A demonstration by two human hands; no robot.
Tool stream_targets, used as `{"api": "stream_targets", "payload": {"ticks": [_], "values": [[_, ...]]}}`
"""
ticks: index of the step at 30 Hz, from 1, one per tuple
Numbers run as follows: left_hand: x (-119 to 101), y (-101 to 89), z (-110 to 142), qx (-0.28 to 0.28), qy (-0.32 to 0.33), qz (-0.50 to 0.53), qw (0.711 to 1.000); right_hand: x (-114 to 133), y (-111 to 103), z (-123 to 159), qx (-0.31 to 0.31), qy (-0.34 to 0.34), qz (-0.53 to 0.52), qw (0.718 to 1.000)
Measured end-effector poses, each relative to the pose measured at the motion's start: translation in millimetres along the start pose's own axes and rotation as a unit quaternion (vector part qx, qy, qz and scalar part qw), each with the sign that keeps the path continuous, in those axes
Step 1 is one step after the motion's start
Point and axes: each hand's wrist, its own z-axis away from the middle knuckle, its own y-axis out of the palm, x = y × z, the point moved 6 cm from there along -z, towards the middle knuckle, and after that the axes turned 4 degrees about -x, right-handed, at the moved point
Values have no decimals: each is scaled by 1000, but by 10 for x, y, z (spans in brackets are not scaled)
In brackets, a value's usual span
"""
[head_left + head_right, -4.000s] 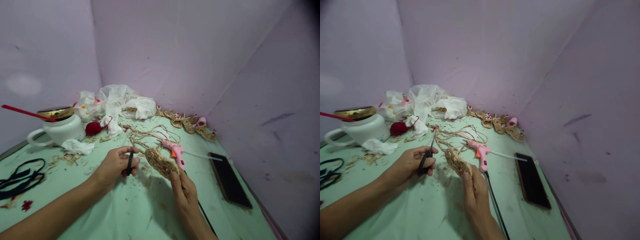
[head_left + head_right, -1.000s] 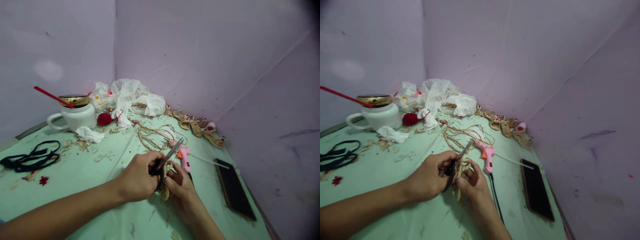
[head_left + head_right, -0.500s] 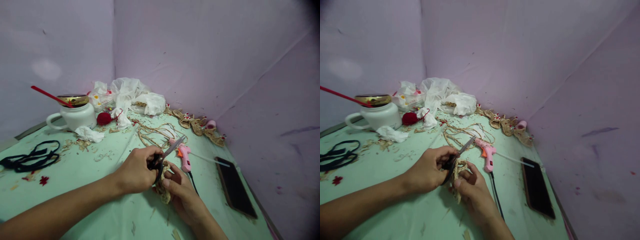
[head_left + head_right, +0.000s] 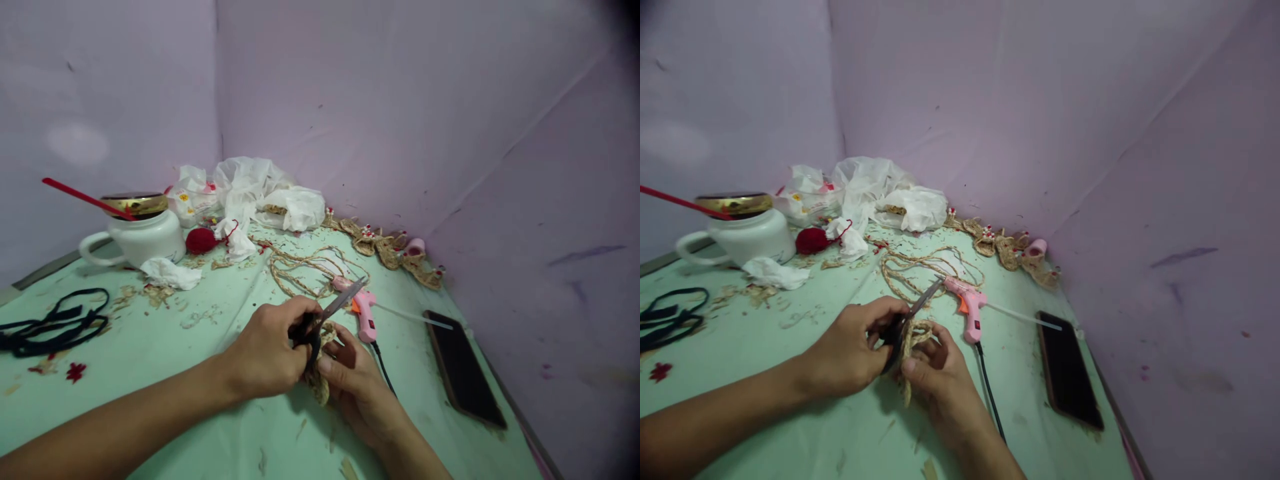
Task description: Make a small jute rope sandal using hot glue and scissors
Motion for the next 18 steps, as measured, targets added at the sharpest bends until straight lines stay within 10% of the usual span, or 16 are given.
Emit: {"api": "stream_targets", "payload": {"ticks": [9,18], "values": [[11,-99,-69,13,-58,62,996,82,-110,-34,-10,17,-62,998],[-49,122,175,143,-40,-173,974,360,-224,-48,-84,-160,-56,982]]}}
